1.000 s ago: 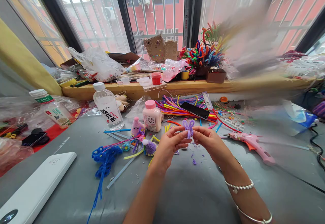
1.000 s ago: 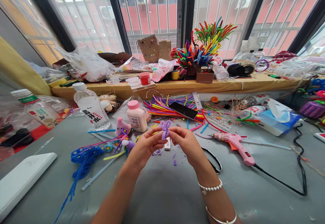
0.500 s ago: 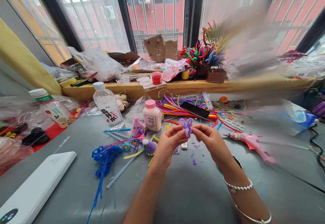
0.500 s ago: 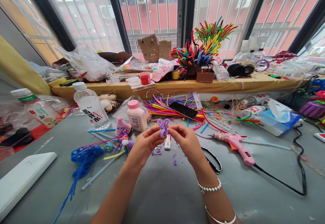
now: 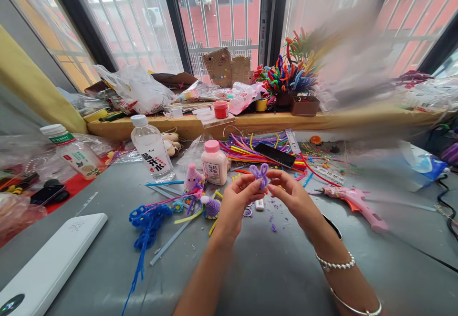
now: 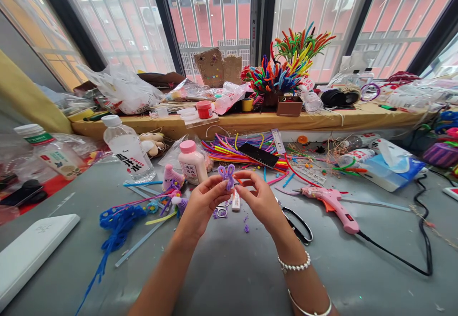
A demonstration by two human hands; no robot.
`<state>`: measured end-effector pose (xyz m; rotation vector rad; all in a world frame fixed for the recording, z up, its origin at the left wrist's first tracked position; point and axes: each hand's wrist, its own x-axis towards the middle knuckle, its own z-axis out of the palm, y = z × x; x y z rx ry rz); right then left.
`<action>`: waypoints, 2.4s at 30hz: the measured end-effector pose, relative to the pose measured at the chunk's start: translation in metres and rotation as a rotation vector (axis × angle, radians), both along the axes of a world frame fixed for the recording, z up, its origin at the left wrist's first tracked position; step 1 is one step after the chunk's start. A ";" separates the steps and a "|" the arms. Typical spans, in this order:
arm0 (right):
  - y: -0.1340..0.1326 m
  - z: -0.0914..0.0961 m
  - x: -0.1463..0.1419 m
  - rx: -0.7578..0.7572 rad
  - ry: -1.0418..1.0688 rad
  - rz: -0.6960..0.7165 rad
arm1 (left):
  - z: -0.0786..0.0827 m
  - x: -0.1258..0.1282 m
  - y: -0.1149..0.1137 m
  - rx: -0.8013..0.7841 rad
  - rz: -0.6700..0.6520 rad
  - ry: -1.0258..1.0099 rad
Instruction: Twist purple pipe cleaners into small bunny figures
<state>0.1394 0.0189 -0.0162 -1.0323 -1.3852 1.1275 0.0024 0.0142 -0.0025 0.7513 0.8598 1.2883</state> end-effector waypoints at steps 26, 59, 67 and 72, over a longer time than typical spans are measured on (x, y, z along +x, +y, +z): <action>-0.001 -0.002 0.000 0.002 -0.171 -0.003 | -0.005 -0.003 0.000 0.131 -0.230 0.158; -0.015 0.015 -0.004 0.373 -0.509 -0.042 | -0.006 -0.008 0.004 0.548 0.126 0.387; -0.017 0.012 -0.006 0.662 -0.541 -0.282 | -0.008 -0.014 0.008 0.532 0.116 0.475; -0.018 0.012 -0.005 0.747 -0.531 -0.345 | -0.006 -0.014 0.008 0.497 -0.012 0.551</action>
